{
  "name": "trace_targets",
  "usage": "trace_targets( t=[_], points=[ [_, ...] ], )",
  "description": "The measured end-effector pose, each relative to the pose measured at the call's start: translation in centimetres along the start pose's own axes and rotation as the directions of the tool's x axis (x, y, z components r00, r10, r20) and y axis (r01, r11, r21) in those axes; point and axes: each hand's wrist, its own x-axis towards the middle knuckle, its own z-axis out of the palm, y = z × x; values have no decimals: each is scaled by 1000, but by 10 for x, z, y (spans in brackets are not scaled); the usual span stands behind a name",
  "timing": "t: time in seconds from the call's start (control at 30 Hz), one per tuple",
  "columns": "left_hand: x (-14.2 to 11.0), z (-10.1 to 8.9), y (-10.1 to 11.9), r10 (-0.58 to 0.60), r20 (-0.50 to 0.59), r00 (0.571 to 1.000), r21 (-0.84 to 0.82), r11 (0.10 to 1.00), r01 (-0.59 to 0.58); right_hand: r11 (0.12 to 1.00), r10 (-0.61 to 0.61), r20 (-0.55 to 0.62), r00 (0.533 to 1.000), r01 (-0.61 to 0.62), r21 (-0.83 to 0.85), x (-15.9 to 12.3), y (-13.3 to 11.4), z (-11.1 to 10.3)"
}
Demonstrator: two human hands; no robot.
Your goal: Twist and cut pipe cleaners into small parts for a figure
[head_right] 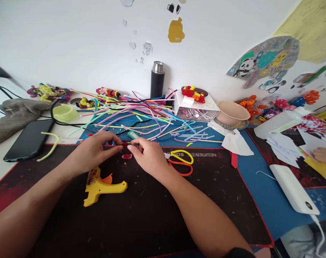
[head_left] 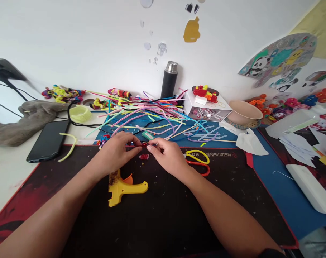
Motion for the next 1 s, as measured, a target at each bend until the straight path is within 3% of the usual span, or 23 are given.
trace_targets(
  t=[0.2, 0.47, 0.73, 1.0],
  points=[
    [-2, 1, 5, -5, 32, 999, -35, 999, 6, 995, -66, -5, 998, 66, 73, -1, 0, 3],
    [-3, -1, 6, -127, 104, 986, -232, 962, 148, 965, 38, 37, 999, -47, 258, -1, 1, 2],
    [-5, 1, 10, -122, 63, 991, -200, 971, 132, 937, 23, 86, 996, -52, 346, -1, -2, 2],
    [-5, 6, 13, -89, 15, 996, -164, 982, 91, 859, 40, 189, 981, -130, 495, 0, 0, 5]
  ],
)
